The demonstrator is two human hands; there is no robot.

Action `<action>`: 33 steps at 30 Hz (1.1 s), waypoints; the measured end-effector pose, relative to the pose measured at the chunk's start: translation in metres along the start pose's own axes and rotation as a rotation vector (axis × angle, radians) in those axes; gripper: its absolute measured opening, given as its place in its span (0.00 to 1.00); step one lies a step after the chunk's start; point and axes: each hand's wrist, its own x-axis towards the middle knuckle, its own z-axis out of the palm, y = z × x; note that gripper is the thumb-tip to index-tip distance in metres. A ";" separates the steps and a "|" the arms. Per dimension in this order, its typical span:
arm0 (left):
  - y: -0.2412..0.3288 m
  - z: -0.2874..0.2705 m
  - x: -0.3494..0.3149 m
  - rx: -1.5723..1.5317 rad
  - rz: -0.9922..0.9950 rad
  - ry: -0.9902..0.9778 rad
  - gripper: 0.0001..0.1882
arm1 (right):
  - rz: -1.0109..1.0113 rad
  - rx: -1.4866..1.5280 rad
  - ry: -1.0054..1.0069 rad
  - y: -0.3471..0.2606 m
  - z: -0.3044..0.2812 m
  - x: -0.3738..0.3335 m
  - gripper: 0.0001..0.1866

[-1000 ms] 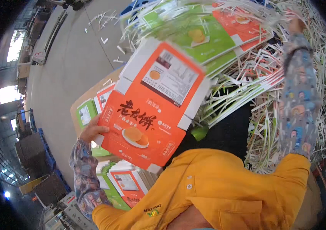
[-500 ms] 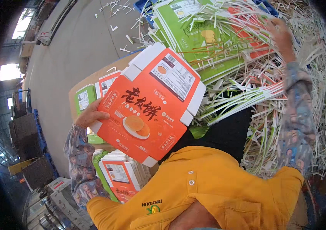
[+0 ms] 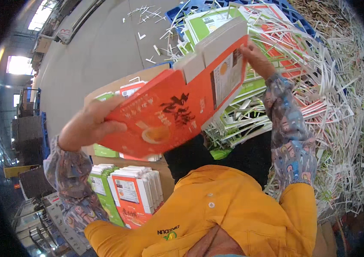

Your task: Sorting through a pile of shredded paper to find, clean, and stack flat cardboard product boxes.

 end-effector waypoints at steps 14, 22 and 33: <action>-0.056 0.086 0.196 0.323 0.316 0.405 0.11 | -0.233 -0.332 0.519 -0.039 -0.136 -0.085 0.16; -0.077 0.087 0.169 0.354 0.092 0.536 0.10 | -0.119 -0.314 0.536 -0.010 -0.141 -0.084 0.18; -0.153 0.187 0.200 -1.034 0.228 0.712 0.40 | -0.117 -0.266 0.605 -0.002 -0.136 -0.072 0.20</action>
